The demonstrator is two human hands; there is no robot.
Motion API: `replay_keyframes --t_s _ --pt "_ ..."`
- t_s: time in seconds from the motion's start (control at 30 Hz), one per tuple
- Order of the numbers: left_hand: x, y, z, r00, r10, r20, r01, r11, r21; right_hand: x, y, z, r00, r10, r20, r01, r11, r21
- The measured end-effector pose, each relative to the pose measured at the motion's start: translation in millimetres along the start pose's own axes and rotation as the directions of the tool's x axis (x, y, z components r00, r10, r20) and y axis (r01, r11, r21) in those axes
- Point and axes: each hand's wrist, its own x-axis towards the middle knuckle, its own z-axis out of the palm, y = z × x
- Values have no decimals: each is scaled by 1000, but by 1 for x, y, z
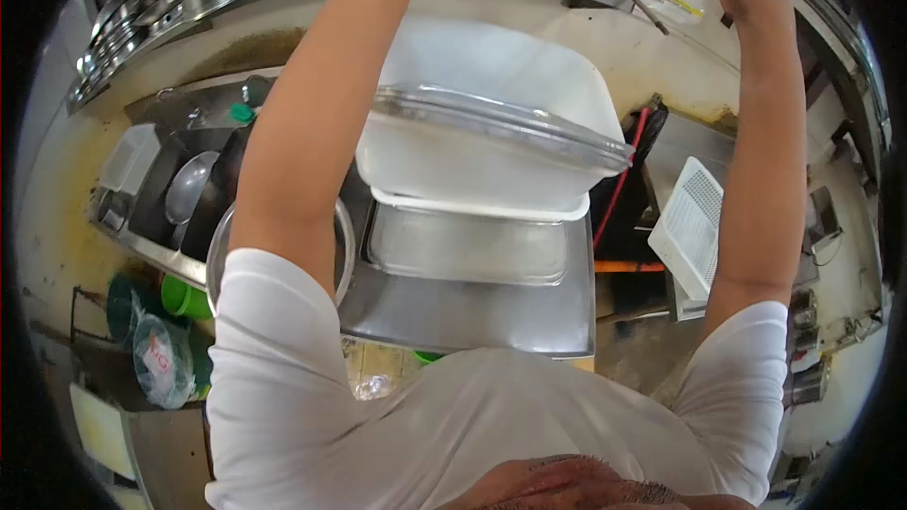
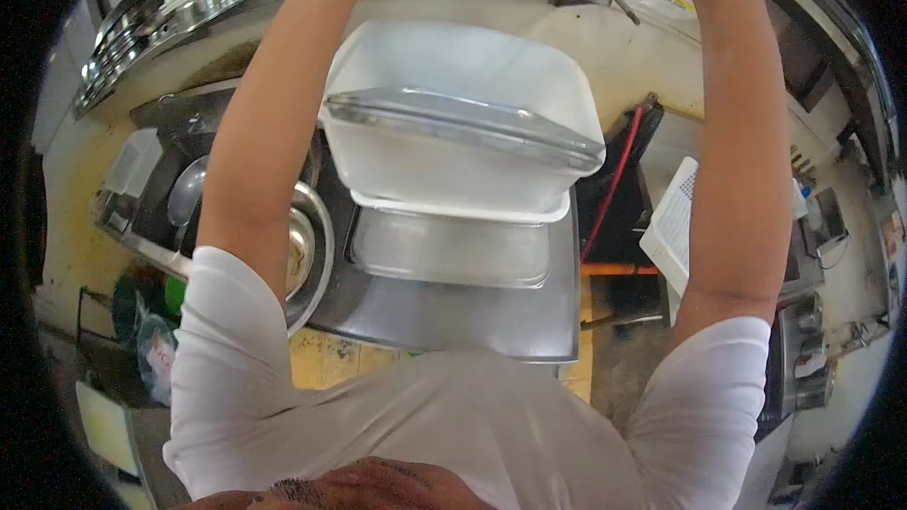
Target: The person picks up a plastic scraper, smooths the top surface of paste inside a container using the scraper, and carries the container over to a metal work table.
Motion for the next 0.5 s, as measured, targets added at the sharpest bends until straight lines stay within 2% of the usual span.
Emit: replay_keyframes --t_s 0.03,0.07,0.1,0.17,0.2,0.23,0.27,0.3,0.37,0.43,0.47,0.5 --pt "-42 18 -4 955 -207 215 296 742 -601 -22 -1 -16 999 35 36 -29 987 -159" --pt "-72 10 -13 846 80 527 365 634 -682 -43 23 -35 984 79 160 -64 993 -95" --pt "-103 2 -23 600 395 695 470 530 -706 -63 44 -47 952 107 288 -102 994 -33" --pt "-190 24 -22 730 96 676 523 557 -645 -139 -15 -32 928 53 370 -26 997 -79" --pt "-232 34 -16 748 69 660 520 557 -648 -158 -19 -31 895 -147 420 187 981 -55" --pt "-275 44 -8 848 -149 509 494 572 -654 -178 -18 -29 823 -334 459 381 925 -11" --pt "-313 52 -1 877 -362 316 478 589 -652 -198 -17 -26 815 -334 473 361 932 35" --pt "-345 56 3 871 -401 284 483 585 -652 -216 -17 -20 800 -381 464 371 921 117" --pt "-399 61 6 928 -365 -81 270 805 -528 -249 -19 -5 778 -449 439 379 893 243" --pt "-445 67 4 883 -419 -211 256 807 -532 -286 -27 16 837 -315 448 152 920 362" --pt "-469 65 0 877 -396 -273 237 850 -472 -305 -28 27 818 -264 512 49 918 394" --pt "-491 69 -5 867 -368 -337 218 887 -406 -324 -40 41 800 -294 523 43 898 439"
